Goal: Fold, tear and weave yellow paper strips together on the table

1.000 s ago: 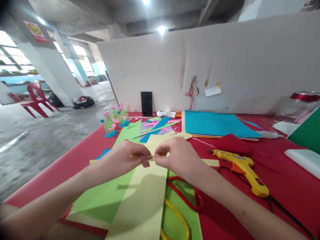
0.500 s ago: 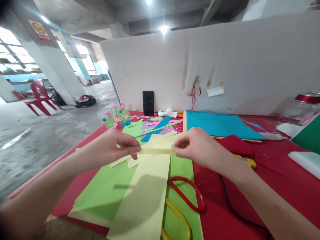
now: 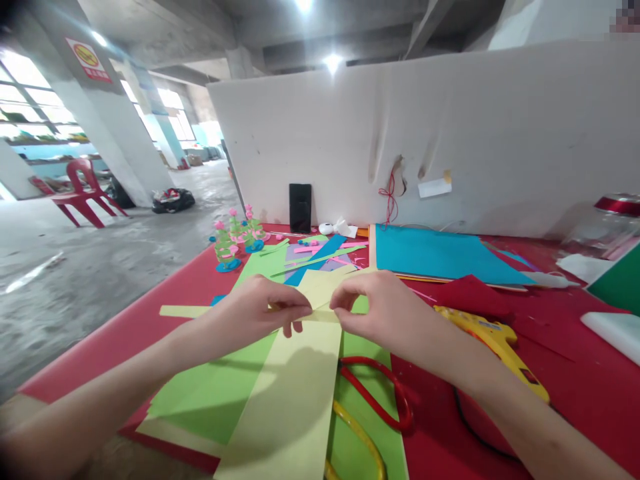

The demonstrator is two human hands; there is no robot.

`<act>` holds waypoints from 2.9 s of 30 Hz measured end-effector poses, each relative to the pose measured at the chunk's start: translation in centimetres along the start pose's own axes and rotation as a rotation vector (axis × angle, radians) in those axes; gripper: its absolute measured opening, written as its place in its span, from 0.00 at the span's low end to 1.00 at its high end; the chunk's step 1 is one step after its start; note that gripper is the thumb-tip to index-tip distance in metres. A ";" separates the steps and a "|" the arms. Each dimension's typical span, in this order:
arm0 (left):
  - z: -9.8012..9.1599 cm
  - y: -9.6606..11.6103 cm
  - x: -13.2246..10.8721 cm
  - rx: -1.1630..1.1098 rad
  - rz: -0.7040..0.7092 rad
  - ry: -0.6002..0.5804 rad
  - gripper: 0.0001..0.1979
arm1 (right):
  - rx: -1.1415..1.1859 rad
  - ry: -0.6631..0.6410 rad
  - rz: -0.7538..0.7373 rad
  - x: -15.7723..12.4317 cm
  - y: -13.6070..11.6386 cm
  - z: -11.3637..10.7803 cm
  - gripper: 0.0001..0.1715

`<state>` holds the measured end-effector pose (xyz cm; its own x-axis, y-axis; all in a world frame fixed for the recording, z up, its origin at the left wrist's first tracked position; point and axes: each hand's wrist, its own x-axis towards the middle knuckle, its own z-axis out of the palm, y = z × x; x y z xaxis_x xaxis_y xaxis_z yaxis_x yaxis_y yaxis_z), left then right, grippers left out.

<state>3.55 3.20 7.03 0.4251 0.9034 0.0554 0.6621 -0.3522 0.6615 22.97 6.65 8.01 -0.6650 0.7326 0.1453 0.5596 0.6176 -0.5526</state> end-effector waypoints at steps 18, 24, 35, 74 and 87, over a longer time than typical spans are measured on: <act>0.0 0.6 -0.4 0.112 0.043 0.066 0.11 | -0.008 0.058 0.060 -0.5 0.0 0.7 0.05; -0.5 0.8 -0.6 0.106 0.036 0.047 0.12 | -0.091 0.051 0.055 -0.6 0.4 0.3 0.06; -1.8 0.4 -0.6 0.171 -0.058 0.139 0.13 | -0.440 0.071 0.265 0.3 5.6 -2.0 0.07; -1.2 1.5 -1.2 0.195 0.050 0.176 0.11 | 0.109 -0.090 0.135 -0.3 1.1 -1.0 0.06; -2.7 0.4 -1.1 0.076 -0.036 0.198 0.09 | -0.190 0.075 0.220 -0.2 4.0 -3.6 0.11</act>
<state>1.69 2.77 9.25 0.2760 0.9434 0.1840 0.7224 -0.3298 0.6078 27.10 10.03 8.75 -0.4829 0.8696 0.1030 0.7737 0.4788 -0.4150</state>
